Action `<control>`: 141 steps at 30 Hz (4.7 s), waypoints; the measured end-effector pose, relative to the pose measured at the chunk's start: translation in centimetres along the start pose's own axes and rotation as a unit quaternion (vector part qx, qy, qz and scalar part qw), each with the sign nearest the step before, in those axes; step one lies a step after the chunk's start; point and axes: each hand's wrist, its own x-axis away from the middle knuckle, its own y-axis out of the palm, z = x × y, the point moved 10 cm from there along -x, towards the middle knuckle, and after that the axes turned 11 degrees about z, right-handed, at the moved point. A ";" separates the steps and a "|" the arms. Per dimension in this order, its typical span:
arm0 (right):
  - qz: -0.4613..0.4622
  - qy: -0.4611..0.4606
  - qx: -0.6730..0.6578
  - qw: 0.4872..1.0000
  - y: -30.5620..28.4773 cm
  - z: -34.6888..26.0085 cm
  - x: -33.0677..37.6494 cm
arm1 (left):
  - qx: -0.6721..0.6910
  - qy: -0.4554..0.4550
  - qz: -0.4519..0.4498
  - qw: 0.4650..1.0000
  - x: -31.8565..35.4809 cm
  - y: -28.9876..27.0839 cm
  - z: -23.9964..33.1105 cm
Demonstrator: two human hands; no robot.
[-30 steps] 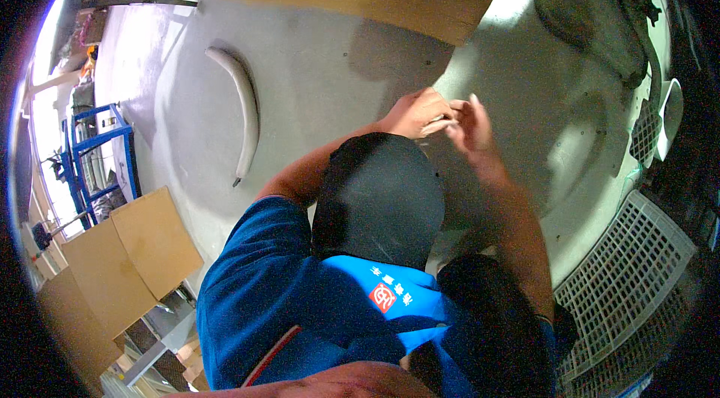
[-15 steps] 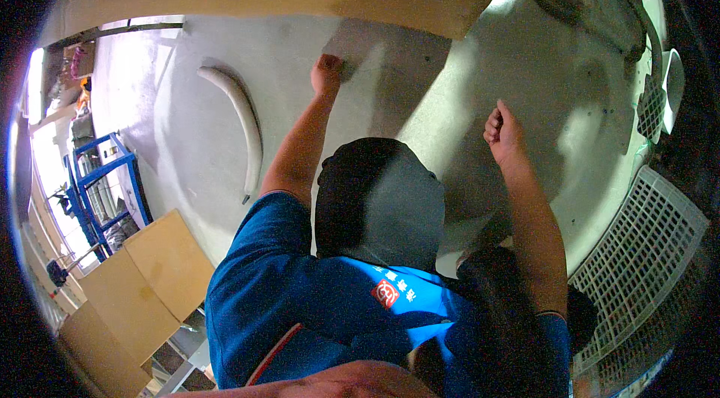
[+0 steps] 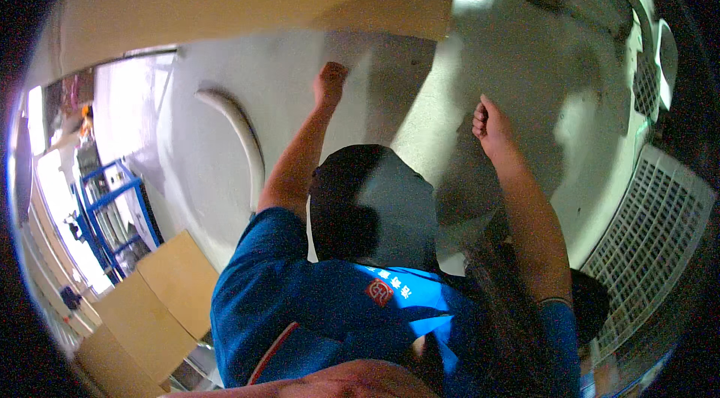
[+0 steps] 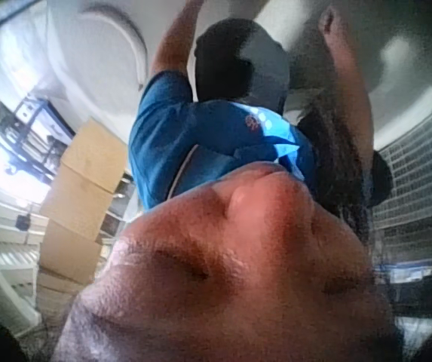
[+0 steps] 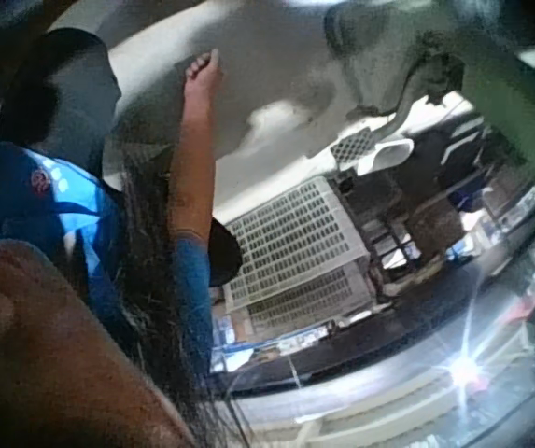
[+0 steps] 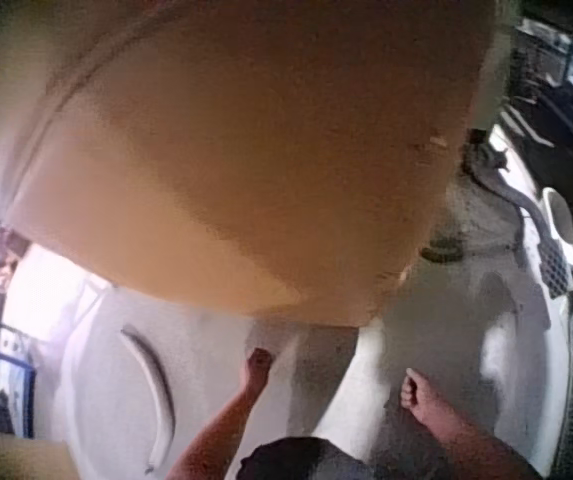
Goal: The person assembles curved handles by inserting black plastic components into their ends using a press machine. They then walk to the floor, pick up small fasteners, and attach them to a white plastic basket.
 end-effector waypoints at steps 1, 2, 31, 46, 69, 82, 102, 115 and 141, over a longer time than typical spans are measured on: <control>-0.008 0.000 -0.004 1.000 0.2 0.1 0.1 | 0.086 -0.011 -0.055 0.995 1.2 2.2 1.2; 0.010 -0.010 0.012 1.000 -0.3 0.1 0.1 | 0.185 -0.048 -0.104 0.976 2.8 4.5 3.4; -0.007 -0.047 0.061 0.997 -4.4 -3.2 -0.6 | -0.113 0.179 -0.375 0.903 5.6 16.4 12.9; 0.133 -0.221 0.431 0.865 -32.5 -22.3 12.6 | 0.116 -0.071 -0.732 0.667 21.8 16.2 37.0; 0.045 -0.678 0.035 0.733 -22.5 -58.3 52.5 | 0.407 -0.141 -0.578 0.693 33.5 16.7 69.5; 0.257 -0.953 0.007 0.160 -16.0 -57.2 73.5 | 0.483 -0.417 -0.497 0.588 33.1 27.6 67.5; 0.285 -0.901 -0.116 0.306 -14.2 -84.3 68.1 | 0.501 -0.349 -0.606 0.510 25.2 29.7 72.2; 0.245 -0.689 0.440 0.521 -27.9 -44.0 34.5 | 0.218 -0.316 -0.786 0.484 38.6 35.7 69.9; 0.567 -0.332 0.221 0.721 -47.3 -0.9 13.9 | -0.182 0.546 -0.660 0.483 55.8 46.2 38.7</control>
